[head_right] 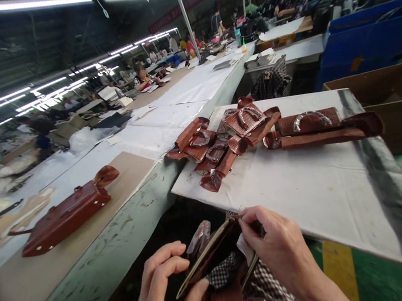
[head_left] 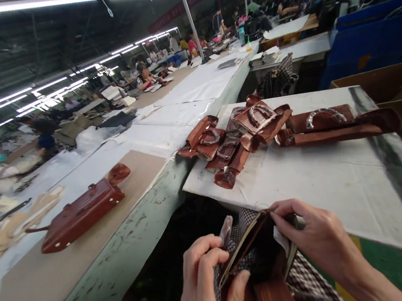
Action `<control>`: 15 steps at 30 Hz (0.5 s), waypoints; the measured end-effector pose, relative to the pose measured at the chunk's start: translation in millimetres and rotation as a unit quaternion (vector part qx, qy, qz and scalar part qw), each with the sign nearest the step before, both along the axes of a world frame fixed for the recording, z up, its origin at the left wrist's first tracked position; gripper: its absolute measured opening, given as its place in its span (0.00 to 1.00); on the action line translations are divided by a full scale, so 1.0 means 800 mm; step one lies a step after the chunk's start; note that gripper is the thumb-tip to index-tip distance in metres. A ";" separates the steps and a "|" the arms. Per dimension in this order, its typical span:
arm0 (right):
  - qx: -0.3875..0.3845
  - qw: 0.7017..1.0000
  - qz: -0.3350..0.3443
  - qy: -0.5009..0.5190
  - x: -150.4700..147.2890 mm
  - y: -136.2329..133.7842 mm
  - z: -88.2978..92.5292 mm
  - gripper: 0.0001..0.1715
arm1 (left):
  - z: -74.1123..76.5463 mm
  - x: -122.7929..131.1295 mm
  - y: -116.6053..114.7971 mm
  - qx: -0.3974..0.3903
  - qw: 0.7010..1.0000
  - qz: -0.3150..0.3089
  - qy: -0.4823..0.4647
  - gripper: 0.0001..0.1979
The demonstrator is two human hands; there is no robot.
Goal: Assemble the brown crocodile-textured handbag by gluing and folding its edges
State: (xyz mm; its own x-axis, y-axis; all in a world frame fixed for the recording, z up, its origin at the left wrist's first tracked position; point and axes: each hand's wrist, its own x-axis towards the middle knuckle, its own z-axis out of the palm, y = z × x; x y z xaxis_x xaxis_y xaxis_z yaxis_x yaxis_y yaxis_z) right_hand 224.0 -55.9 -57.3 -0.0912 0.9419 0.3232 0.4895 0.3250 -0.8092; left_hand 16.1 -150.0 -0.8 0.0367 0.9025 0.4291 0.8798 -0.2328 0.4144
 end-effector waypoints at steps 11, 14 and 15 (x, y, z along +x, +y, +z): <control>-0.001 1.000 0.018 0.003 0.007 0.009 -0.006 0.08 | -0.005 -0.015 -0.005 -0.121 0.991 -0.010 -0.054 0.06; -0.015 1.000 0.012 0.015 0.005 0.008 -0.004 0.08 | -0.009 -0.018 -0.001 -0.126 0.989 0.001 -0.081 0.06; -0.021 0.999 0.011 0.022 0.005 0.008 -0.003 0.07 | -0.009 -0.019 0.002 -0.123 0.989 0.006 -0.087 0.07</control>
